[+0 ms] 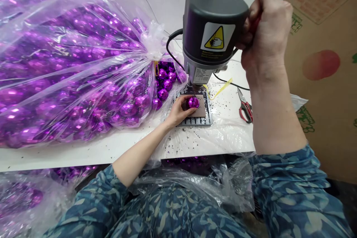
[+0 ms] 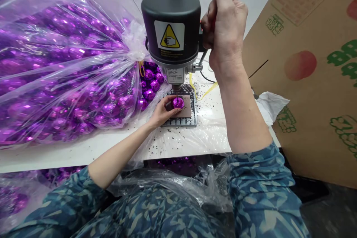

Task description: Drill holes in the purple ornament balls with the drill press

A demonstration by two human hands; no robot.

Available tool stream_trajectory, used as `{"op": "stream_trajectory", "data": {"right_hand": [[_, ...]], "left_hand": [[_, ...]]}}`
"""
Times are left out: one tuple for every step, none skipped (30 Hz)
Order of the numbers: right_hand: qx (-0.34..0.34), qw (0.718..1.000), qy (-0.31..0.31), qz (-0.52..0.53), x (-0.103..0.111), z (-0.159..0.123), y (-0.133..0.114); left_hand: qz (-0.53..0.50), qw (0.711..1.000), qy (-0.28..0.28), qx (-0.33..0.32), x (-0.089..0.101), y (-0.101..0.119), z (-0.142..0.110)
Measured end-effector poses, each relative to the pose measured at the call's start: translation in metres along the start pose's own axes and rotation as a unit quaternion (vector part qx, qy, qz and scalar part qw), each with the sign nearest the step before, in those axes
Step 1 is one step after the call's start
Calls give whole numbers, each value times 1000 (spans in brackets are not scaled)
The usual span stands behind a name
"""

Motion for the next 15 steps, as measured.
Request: {"op": "stream_trajectory", "data": {"right_hand": [[-5, 1000, 1, 10, 0, 0, 1], [-7, 1000, 2, 17, 0, -1, 1], [-6, 1000, 3, 19, 0, -1, 1], [-2, 1000, 4, 20, 0, -1, 1], [4, 1000, 7, 23, 0, -2, 1], [15, 999, 10, 29, 1, -3, 1], [25, 999, 14, 38, 2, -4, 1], [37, 998, 16, 47, 3, -6, 2], [48, 997, 18, 54, 5, -7, 3], [63, 996, 19, 56, 6, -9, 4], [81, 995, 18, 52, 8, -11, 5], [102, 994, 15, 42, 9, -13, 6], [128, 991, 13, 28, 11, -15, 7], [157, 988, 11, 11, 12, -18, 8], [187, 982, 12, -5, 13, -21, 8]], "left_hand": [[-4, 1000, 1, 2, 0, -2, 0], [-3, 1000, 3, 4, 0, -4, 0], [1, 1000, 4, 6, 0, -5, 1], [6, 1000, 6, 8, 1, -6, 1], [13, 1000, 8, 9, 1, -7, 2], [19, 1000, 11, 8, 2, -8, 2], [25, 1000, 14, 6, 2, -8, 3], [30, 999, 15, 4, 2, -8, 3], [32, 999, 16, 2, 3, -7, 3], [34, 999, 15, 0, 3, -6, 3], [34, 999, 13, -1, 3, -6, 3], [35, 999, 11, -2, 2, -5, 3], [36, 999, 9, -3, 2, -5, 3], [38, 999, 7, -4, 2, -4, 3], [39, 999, 6, -5, 2, -4, 3]]}}
Point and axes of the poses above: each hand's wrist, its own z-axis towards the middle knuckle, its own x-axis out of the back of the hand, y = z × x, the point moved 8 cm from there along z, towards the middle knuckle, and after that the axes turned 10 degrees about -x, right-handed, at the moved point
